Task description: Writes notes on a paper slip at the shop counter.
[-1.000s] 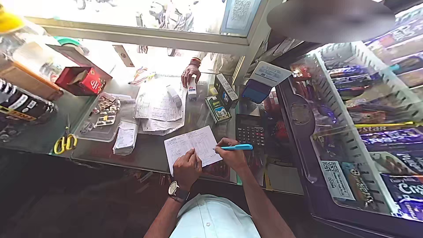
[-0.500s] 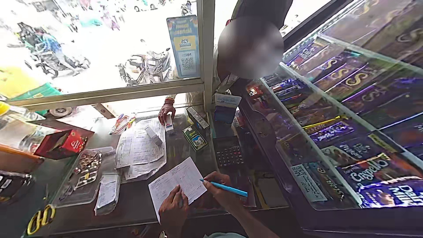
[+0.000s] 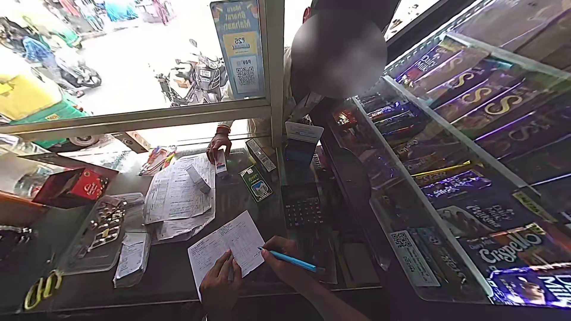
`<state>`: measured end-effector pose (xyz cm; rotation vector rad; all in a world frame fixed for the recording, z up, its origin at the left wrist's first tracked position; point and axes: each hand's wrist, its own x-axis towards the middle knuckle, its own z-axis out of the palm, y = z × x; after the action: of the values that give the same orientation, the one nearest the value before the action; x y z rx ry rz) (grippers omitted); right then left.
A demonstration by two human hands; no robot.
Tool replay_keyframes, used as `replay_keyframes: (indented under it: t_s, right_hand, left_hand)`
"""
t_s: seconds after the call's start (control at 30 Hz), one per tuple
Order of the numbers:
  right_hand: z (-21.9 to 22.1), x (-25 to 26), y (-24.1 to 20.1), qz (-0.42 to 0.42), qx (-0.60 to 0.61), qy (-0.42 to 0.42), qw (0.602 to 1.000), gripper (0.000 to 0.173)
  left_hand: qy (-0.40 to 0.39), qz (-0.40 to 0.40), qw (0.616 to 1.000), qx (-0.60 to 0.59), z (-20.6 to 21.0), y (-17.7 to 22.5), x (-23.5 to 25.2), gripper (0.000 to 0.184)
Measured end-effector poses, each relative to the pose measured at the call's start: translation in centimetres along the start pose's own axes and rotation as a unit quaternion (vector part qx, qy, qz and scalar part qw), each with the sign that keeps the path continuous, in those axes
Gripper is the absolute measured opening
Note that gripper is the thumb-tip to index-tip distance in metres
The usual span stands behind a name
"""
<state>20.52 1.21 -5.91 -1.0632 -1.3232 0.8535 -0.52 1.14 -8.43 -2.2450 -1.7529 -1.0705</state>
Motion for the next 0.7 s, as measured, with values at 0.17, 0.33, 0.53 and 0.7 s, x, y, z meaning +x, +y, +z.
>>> replay_keyframes:
  t_s: [0.17,0.33,0.53,0.7]
  right_hand:
    - [0.2,0.1,0.0,0.004,-0.016,0.027,1.000,0.006]
    - [-0.2,-0.1,-0.2,0.024,-0.015,0.045,0.999,0.006]
    - [-0.1,0.0,-0.6,0.033,-0.004,0.062,0.998,0.006]
    - [-0.1,0.1,-0.8,0.040,-0.012,0.079,0.996,0.006]
  left_hand:
    - [-0.004,0.000,1.000,-0.008,-0.3,0.0,0.3,0.030]
    - [-0.009,0.006,1.000,-0.018,-0.3,0.2,0.4,0.030]
    - [-0.018,0.006,1.000,0.002,-0.5,0.2,0.3,0.034]
    - [-0.062,0.023,0.998,0.018,-1.5,-0.5,0.4,0.033]
